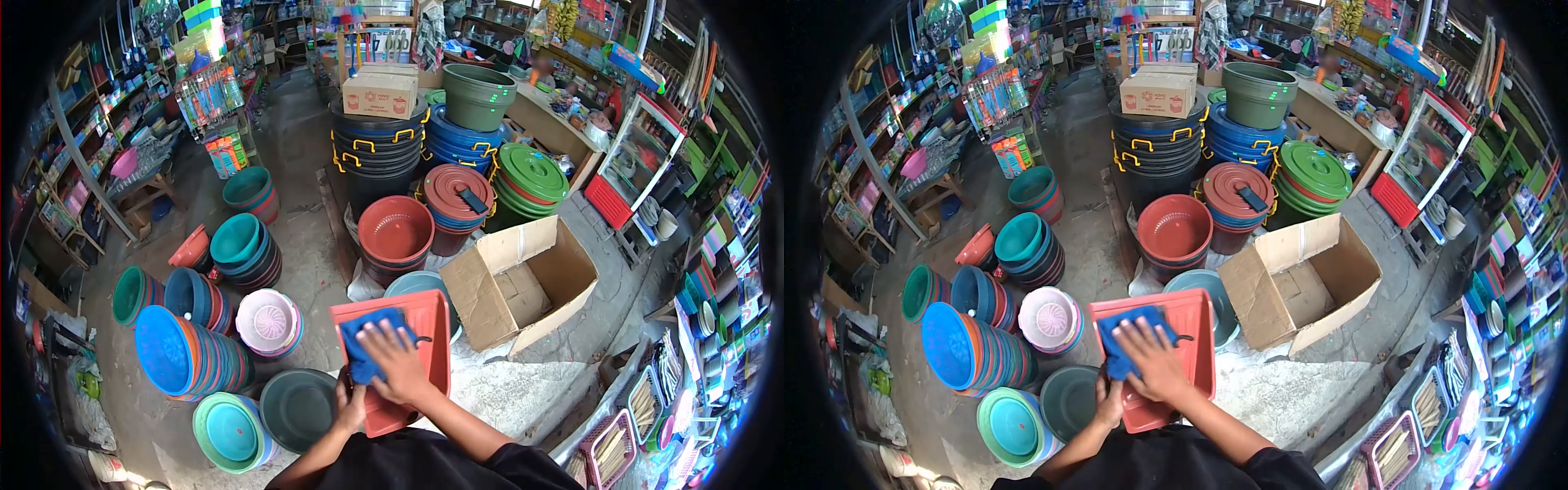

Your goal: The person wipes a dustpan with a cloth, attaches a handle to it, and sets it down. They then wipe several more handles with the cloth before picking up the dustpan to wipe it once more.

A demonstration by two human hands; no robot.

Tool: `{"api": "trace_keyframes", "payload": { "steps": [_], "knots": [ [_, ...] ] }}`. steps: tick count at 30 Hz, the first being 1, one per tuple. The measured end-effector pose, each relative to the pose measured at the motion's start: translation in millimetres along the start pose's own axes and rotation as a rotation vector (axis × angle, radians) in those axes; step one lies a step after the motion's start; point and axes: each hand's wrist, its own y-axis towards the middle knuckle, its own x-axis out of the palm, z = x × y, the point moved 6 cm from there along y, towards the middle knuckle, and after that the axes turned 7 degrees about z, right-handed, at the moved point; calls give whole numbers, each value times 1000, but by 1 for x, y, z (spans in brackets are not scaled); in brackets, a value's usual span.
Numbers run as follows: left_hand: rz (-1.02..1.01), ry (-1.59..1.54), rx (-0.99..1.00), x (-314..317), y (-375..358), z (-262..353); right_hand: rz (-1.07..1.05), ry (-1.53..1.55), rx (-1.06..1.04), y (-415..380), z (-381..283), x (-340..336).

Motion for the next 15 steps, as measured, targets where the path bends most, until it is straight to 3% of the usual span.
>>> {"api": "trace_keyframes", "payload": {
  "steps": [2, 6, 9, 12, 15],
  "knots": [
    [20, 3, 54, 5, 1, -2, -3, 133, 18, -5, 9, 23],
    [-72, 30, -7, 9, -2, 3, 38, -35, 59, 2, 29, 12],
    [-58, -145, -193, 3, -7, -9, 59, -100, 202, -3, 60, 9],
    [-35, -151, -90, -2, -2, 10, 192, -93, 372, -19, 91, 2],
    [-9, -125, -86, -5, -3, 9, 156, 9, 363, -34, 81, 21]
  ]
}}
